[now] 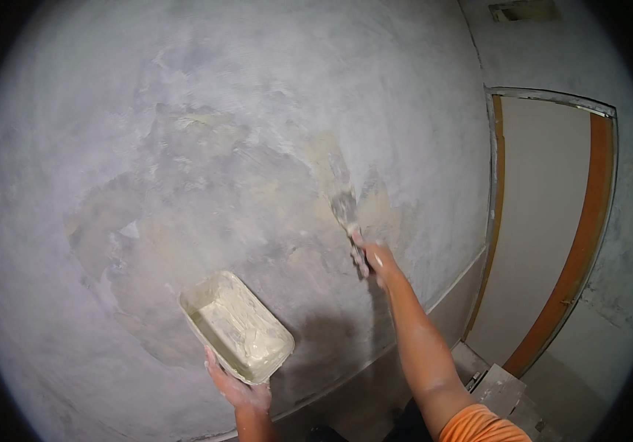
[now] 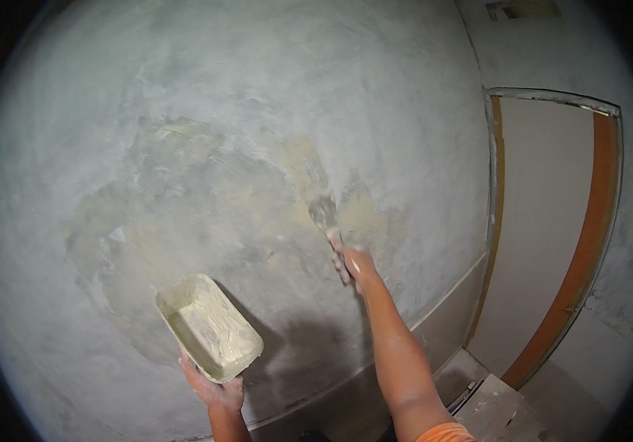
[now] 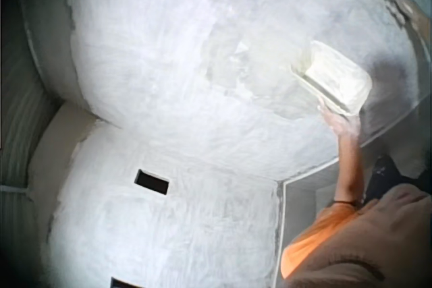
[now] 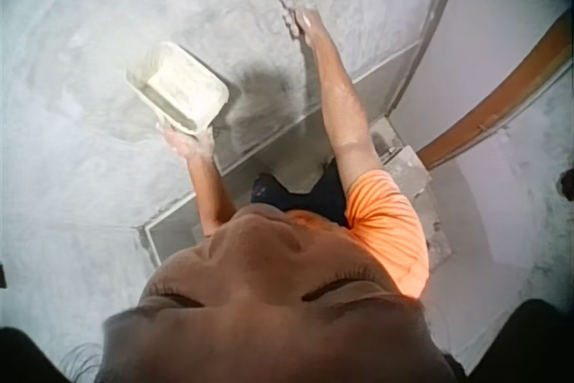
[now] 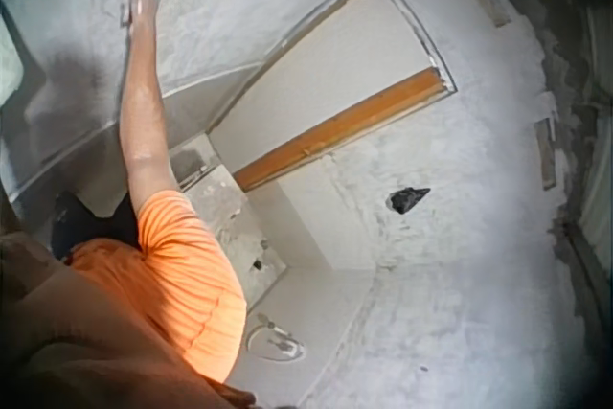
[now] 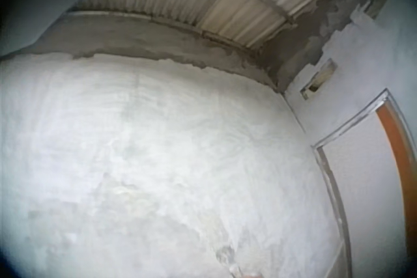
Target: The person applies plaster to a wall using a spatula, repeatedly taking plaster from a plastic container and spreading it across the wall surface.
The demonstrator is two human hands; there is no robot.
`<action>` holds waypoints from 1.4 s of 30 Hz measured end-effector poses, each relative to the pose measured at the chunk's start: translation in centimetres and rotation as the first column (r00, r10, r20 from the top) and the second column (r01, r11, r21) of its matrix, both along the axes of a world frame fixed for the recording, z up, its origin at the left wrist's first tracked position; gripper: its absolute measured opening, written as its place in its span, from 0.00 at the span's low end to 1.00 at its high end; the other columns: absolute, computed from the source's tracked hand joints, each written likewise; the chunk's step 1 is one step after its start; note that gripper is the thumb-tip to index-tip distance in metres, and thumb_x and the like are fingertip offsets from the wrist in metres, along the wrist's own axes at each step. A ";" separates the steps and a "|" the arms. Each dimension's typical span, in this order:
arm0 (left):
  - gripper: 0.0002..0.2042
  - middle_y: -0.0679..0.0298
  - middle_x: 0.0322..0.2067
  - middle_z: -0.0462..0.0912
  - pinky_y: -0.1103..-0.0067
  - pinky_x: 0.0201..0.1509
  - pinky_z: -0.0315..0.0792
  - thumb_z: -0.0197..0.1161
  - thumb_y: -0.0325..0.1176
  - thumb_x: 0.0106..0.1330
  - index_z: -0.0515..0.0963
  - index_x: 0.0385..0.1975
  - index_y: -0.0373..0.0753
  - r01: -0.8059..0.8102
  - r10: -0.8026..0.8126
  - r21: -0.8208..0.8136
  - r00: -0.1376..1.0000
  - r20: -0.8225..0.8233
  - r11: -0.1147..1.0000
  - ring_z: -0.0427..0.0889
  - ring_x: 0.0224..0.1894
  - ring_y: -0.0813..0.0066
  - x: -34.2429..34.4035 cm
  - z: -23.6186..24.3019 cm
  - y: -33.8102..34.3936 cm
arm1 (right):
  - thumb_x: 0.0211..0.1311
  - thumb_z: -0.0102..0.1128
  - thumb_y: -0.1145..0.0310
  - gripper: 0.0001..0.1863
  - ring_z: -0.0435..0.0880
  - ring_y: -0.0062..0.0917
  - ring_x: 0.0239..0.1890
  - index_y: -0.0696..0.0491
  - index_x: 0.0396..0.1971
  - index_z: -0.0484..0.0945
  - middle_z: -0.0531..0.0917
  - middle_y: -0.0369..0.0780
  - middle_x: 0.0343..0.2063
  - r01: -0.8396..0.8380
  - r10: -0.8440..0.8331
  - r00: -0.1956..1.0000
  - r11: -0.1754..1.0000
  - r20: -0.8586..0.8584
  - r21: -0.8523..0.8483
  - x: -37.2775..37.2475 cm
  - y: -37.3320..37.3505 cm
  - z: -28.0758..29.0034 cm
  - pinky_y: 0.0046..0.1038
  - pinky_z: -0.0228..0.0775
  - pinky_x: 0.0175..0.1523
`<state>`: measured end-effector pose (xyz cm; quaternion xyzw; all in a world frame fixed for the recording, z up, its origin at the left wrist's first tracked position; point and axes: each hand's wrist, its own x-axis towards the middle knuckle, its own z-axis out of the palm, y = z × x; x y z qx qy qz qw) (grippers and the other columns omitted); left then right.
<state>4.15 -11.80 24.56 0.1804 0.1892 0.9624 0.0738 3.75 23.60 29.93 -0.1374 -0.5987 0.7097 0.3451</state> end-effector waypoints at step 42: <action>0.29 0.59 0.63 0.72 0.61 0.60 0.77 0.43 0.55 0.78 0.63 0.70 0.42 0.087 -0.052 -0.269 0.990 0.133 0.959 0.78 0.60 0.59 -1.2 -0.2 -2.0 | 0.71 0.63 0.57 0.14 0.66 0.13 0.15 0.54 0.36 0.79 0.71 0.29 0.18 0.106 -0.107 0.994 0.982 -0.002 -0.155 12.1 -8.0 -4.6 0.19 0.56 0.21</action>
